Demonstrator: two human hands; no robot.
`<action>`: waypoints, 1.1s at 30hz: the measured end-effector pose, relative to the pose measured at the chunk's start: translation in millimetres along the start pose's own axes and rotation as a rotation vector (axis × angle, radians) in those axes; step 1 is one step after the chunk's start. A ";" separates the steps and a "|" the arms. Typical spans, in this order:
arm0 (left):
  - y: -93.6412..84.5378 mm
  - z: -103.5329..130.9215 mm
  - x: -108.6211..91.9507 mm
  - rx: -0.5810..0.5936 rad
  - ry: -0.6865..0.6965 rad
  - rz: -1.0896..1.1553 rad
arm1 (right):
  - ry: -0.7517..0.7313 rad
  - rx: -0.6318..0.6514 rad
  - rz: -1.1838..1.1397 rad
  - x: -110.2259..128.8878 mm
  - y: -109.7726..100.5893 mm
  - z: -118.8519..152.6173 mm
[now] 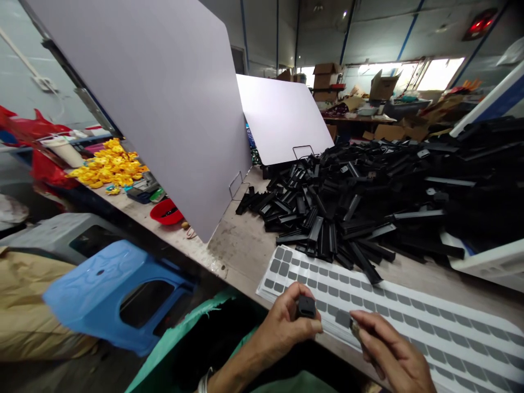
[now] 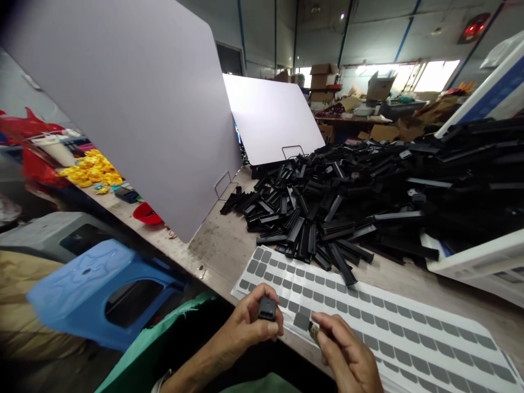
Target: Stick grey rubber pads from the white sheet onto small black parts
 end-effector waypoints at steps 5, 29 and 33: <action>-0.7 13.9 16.1 0.133 -0.103 -0.098 | -0.325 0.041 0.082 29.6 11.2 9.6; 4.6 21.6 21.1 0.198 -0.144 -0.044 | -0.772 0.242 0.240 40.0 41.7 30.9; 7.3 20.0 19.1 0.190 -0.140 -0.034 | -0.725 0.248 0.213 36.4 41.8 29.7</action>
Point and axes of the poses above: each hand's wrist, its own z-axis away from the middle knuckle, its own y-axis out of the palm, x = y × z, the point moved 7 cm from there along -z, towards the middle knuckle, and after that the axes turned 5 degrees about -x, right-handed, at the moved point
